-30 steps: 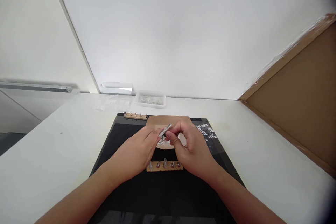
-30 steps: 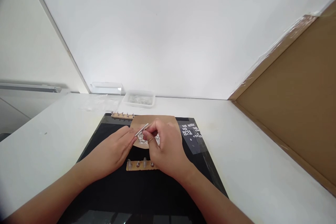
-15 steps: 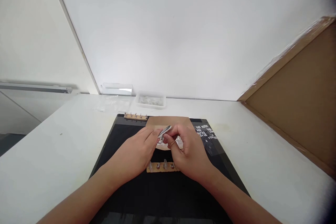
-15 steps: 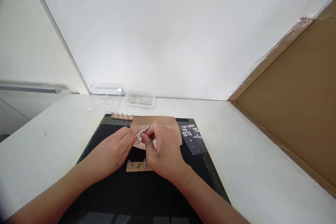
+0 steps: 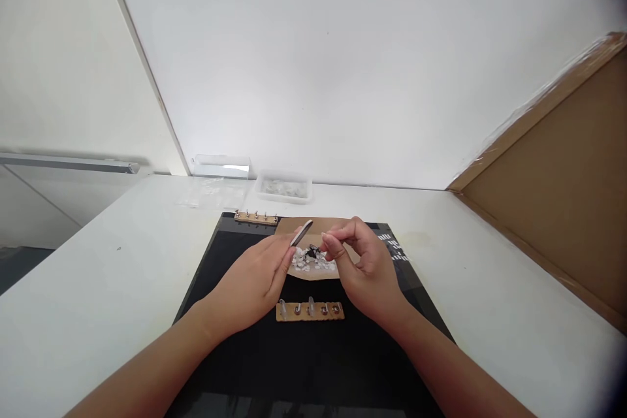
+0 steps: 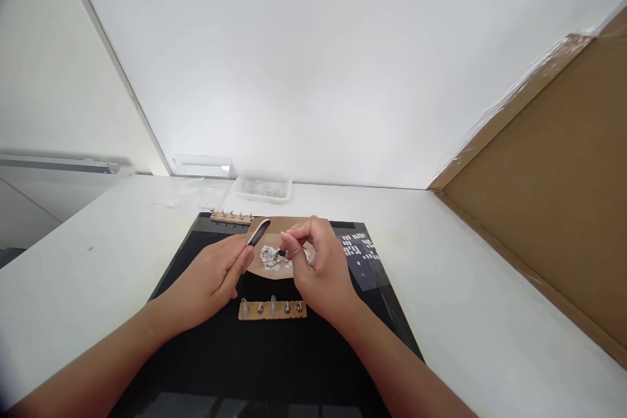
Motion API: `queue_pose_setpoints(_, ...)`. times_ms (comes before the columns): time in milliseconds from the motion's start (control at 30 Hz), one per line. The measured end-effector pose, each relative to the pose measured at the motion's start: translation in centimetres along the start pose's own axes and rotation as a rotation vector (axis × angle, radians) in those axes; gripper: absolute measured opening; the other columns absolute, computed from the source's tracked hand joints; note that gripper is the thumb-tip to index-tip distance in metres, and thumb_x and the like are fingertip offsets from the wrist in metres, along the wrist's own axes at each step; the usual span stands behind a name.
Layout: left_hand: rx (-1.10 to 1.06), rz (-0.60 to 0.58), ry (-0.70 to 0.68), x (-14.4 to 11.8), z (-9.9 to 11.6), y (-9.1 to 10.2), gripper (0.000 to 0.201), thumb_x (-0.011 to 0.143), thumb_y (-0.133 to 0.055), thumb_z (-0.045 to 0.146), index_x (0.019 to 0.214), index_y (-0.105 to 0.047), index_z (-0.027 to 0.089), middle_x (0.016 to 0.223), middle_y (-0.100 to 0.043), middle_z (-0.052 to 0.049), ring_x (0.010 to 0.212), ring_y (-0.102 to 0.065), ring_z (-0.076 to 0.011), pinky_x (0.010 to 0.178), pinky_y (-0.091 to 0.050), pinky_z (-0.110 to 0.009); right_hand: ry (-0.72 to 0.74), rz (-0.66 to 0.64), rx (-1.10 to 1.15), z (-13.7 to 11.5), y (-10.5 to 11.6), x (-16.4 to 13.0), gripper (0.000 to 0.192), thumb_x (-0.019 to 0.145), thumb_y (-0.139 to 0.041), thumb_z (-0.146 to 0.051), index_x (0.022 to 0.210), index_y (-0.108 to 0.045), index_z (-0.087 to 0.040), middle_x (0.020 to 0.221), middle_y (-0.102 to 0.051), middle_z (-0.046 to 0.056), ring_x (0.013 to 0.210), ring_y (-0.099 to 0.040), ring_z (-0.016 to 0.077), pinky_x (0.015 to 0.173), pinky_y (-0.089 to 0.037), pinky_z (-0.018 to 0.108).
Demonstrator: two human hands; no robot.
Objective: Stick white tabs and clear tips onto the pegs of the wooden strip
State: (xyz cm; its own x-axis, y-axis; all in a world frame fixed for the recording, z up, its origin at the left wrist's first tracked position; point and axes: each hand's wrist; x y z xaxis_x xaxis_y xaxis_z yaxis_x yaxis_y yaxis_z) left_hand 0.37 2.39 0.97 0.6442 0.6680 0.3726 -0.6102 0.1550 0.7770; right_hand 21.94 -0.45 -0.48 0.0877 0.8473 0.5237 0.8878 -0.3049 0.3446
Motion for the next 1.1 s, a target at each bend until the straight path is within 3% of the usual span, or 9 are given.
queue_pose_setpoints(133, -0.051, 0.020, 0.098, 0.0, -0.1, 0.4, 0.038, 0.116, -0.030, 0.037, 0.141, -0.054, 0.020, 0.097, -0.071, -0.006, 0.104, -0.074, -0.0255, 0.091, -0.064, -0.042, 0.064, -0.028, 0.045, -0.4, -0.2, -0.2, 0.013, 0.105, -0.064, -0.032, 0.094, -0.061, -0.025, 0.088, -0.071, 0.001, 0.072, -0.069, 0.0164, 0.070, -0.056, 0.034)
queue_pose_setpoints(300, -0.081, 0.002, 0.091, 0.0, -0.1, 0.1, 0.039, 0.115, -0.032, 0.035, 0.147, -0.049, 0.020, 0.088, -0.068, -0.003, 0.094, -0.073, -0.0239, 0.088, -0.063, -0.040, 0.117, -0.023, -0.035, -0.8, -0.2, -0.3, 0.009, 0.103, -0.066, -0.029, 0.095, -0.064, -0.025, 0.084, -0.071, 0.000, 0.074, -0.070, 0.0175, 0.069, -0.055, 0.034)
queue_pose_setpoints(567, -0.055, -0.051, 0.003, -0.2, 0.0, -0.4, 0.043, 0.114, -0.034, 0.027, 0.155, -0.045, 0.022, 0.127, -0.071, -0.011, 0.112, -0.069, -0.0247, 0.097, -0.059, -0.041, 0.099, -0.065, 0.022, -0.3, -0.4, -0.7, 0.009, 0.104, -0.065, -0.028, 0.096, -0.062, -0.025, 0.087, -0.070, 0.000, 0.079, -0.070, 0.0166, 0.075, -0.056, 0.034)
queue_pose_setpoints(900, -0.013, -0.097, -0.060, -0.5, -0.2, -0.5, 0.050, 0.114, -0.034, 0.025, 0.164, -0.033, 0.023, 0.126, -0.069, -0.013, 0.110, -0.068, -0.0249, 0.093, -0.060, -0.042, 0.055, -0.042, 0.021, -0.4, -0.7, -1.0, 0.015, 0.105, -0.063, -0.034, 0.093, -0.062, -0.024, 0.087, -0.072, 0.002, 0.080, -0.071, 0.0193, 0.075, -0.058, 0.037)
queue_pose_setpoints(1100, 0.045, -0.080, -0.098, -0.5, -0.2, -0.4, 0.050, 0.112, -0.036, 0.019, 0.163, -0.034, 0.022, 0.120, -0.070, -0.014, 0.105, -0.068, -0.0255, 0.083, -0.060, -0.039, 0.061, -0.037, -0.016, -0.4, -0.6, -1.2, 0.016, 0.106, -0.062, -0.035, 0.093, -0.062, -0.025, 0.090, -0.073, 0.003, 0.084, -0.071, 0.0215, 0.078, -0.058, 0.039)
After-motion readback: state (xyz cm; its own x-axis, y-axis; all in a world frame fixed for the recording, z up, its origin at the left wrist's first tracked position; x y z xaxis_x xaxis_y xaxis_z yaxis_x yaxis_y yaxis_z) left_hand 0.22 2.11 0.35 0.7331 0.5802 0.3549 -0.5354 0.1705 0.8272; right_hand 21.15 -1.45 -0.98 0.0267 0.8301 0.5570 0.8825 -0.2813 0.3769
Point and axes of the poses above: each hand's wrist, its own x-axis towards the middle knuckle, its own y-axis out of the back of the hand, z = x × y
